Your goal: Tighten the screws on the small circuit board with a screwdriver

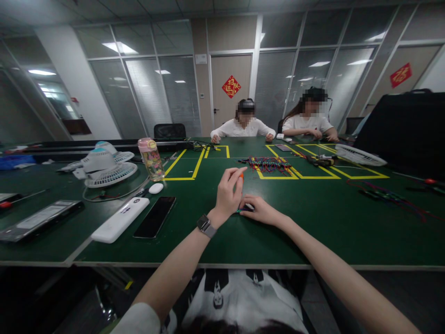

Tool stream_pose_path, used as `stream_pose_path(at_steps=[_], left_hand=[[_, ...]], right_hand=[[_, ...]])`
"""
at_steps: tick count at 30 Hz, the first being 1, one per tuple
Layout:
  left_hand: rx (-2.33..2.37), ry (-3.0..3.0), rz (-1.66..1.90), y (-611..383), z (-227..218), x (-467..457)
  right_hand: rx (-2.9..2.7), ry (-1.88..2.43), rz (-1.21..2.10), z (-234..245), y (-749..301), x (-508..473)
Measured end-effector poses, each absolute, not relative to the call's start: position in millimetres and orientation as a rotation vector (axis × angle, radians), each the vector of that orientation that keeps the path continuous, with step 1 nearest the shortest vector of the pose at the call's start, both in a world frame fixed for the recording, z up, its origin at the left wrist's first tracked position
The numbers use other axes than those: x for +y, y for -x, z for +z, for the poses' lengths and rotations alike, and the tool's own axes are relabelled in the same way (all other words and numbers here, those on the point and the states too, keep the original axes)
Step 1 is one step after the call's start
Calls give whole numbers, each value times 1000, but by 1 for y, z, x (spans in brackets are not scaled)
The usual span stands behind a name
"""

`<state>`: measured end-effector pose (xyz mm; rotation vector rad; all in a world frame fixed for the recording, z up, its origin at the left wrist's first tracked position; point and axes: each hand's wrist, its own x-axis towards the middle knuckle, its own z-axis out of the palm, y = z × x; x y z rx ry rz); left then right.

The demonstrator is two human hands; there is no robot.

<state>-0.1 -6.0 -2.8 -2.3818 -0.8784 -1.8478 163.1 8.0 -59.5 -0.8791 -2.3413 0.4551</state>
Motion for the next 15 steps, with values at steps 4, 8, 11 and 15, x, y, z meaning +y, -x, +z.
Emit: stream_pose_path(at_steps=[4, 8, 11, 15], left_hand=[[-820, 2391, -1900, 0, -1, -4], [-852, 2300, -1920, 0, -1, -3], [-912, 2207, -1920, -1, -2, -3], [-916, 2264, -1883, 0, -3, -5]], right_hand=[[-2341, 879, 462, -59, -163, 8], [-2335, 885, 452, -59, -163, 7], [-2331, 877, 451, -60, -163, 7], [-2338, 886, 446, -60, -163, 8]])
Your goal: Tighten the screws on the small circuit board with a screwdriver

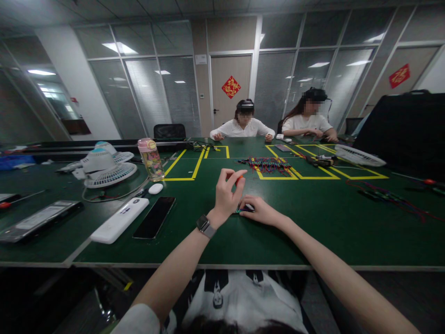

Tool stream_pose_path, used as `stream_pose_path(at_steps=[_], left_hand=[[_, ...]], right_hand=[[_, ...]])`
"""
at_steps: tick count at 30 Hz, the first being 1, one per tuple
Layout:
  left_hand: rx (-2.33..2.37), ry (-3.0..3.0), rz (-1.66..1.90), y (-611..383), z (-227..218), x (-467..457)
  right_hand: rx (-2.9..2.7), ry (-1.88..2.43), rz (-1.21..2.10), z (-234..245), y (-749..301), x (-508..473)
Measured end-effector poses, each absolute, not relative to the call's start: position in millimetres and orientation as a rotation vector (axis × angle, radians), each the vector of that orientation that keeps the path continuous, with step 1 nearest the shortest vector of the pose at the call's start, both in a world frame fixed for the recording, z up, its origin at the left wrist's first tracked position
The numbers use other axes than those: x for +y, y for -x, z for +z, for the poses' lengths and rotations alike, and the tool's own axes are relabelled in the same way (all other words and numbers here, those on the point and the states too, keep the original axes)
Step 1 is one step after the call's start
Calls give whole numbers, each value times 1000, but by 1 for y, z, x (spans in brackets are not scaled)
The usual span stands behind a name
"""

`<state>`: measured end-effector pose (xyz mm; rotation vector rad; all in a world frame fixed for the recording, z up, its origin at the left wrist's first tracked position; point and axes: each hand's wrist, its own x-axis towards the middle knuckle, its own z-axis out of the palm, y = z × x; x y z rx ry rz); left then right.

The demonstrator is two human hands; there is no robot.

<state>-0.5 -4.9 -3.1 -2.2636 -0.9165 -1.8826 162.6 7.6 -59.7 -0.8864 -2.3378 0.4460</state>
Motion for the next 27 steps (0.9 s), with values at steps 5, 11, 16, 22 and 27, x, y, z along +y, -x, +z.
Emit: stream_pose_path(at_steps=[5, 11, 16, 22, 27], left_hand=[[-853, 2361, -1894, 0, -2, -4], [-914, 2258, -1897, -1, -3, -3], [-950, 2275, -1880, 2, -2, -6], [-860, 2353, -1903, 0, -2, -2], [-900, 2233, -1894, -3, -4, -1]], right_hand=[[-2352, 884, 433, -59, -162, 7], [-2363, 886, 409, -58, -163, 6], [-2358, 886, 408, -58, -164, 6], [-2357, 887, 420, -59, -165, 7], [-2339, 872, 445, -59, -164, 8]])
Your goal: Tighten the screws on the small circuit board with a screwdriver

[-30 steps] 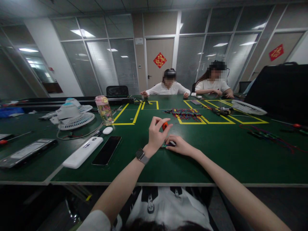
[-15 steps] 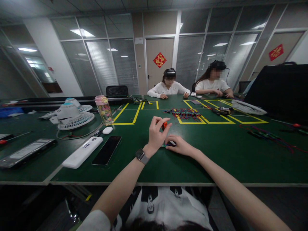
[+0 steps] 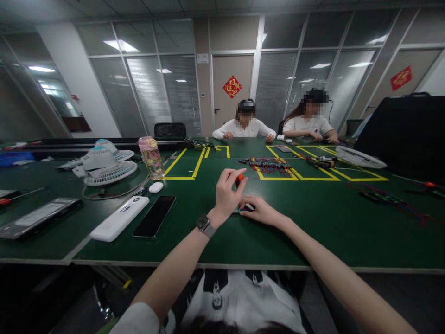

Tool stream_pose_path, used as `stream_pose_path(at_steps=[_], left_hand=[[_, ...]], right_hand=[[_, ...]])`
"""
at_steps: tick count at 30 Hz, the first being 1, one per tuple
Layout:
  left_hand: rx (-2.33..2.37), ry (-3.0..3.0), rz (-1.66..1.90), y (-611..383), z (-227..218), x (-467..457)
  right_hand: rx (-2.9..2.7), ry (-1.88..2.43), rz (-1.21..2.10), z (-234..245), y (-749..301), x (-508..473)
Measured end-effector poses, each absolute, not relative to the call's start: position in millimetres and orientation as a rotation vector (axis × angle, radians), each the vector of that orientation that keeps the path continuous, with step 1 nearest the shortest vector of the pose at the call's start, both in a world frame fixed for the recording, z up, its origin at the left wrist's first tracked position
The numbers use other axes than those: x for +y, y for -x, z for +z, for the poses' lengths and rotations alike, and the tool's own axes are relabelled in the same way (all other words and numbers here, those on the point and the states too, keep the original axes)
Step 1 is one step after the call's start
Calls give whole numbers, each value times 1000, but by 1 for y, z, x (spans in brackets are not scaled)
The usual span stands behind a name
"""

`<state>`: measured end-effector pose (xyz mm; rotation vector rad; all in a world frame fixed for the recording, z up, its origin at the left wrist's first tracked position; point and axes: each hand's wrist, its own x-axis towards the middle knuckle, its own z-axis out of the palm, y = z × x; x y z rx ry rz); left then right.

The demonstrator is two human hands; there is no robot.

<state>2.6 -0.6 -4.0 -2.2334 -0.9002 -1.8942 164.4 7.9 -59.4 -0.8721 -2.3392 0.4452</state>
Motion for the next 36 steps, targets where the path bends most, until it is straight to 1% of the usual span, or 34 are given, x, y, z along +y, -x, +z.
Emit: stream_pose_path(at_steps=[3, 10, 18, 27, 36], left_hand=[[-931, 2207, -1883, -1, -4, -3], [-873, 2373, -1864, 1, -3, -2], [-1068, 2192, -1827, -1, -2, -1], [-903, 2331, -1855, 0, -4, -1], [-985, 2247, -1847, 0, -3, -3]], right_hand=[[-2333, 867, 447, -58, -164, 7], [-2345, 866, 453, -57, -164, 6], [-2349, 877, 434, -59, -164, 7], [-2344, 864, 459, -58, -163, 7], [-2352, 866, 442, -59, -163, 7]])
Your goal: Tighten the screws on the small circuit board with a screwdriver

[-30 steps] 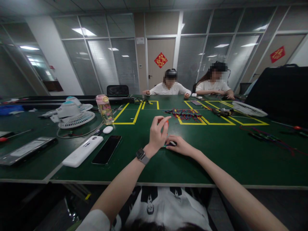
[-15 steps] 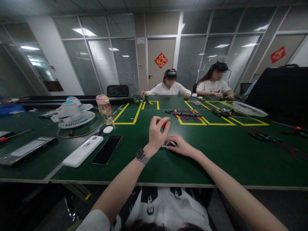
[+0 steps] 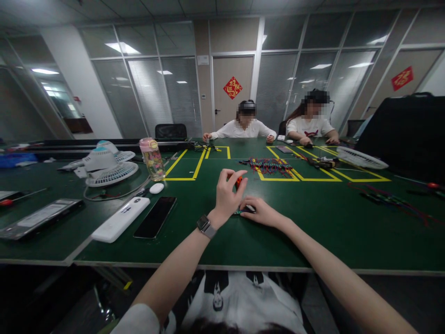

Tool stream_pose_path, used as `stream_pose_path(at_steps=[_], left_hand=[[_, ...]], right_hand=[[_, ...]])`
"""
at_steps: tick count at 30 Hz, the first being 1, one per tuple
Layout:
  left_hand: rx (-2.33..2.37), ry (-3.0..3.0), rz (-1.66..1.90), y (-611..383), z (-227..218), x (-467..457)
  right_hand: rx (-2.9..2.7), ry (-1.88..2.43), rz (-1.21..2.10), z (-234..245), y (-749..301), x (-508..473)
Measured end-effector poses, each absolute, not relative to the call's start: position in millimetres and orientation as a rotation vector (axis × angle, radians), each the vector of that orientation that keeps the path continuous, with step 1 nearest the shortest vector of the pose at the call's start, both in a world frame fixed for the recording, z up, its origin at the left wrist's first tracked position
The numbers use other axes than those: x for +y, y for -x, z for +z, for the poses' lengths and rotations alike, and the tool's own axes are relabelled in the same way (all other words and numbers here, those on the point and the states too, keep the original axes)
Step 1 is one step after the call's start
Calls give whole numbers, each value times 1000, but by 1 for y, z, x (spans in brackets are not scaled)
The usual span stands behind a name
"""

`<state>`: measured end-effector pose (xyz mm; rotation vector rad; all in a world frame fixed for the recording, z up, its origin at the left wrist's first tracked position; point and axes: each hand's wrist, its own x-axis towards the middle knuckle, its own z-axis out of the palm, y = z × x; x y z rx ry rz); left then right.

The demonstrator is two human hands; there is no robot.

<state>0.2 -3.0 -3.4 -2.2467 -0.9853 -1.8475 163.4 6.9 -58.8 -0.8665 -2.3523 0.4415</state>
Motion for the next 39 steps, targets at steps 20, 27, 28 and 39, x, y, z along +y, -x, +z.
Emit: stream_pose_path(at_steps=[20, 27, 28, 39], left_hand=[[-796, 2223, -1198, 18, 11, 4], [-857, 2193, -1351, 13, 4, 5], [-852, 2186, -1348, 13, 4, 5], [-875, 2183, -1388, 13, 3, 5]], right_hand=[[-2342, 867, 463, -58, -162, 7], [-2361, 885, 445, -58, -164, 4], [-2366, 887, 432, -57, -165, 4], [-2005, 658, 413, 4, -145, -116]])
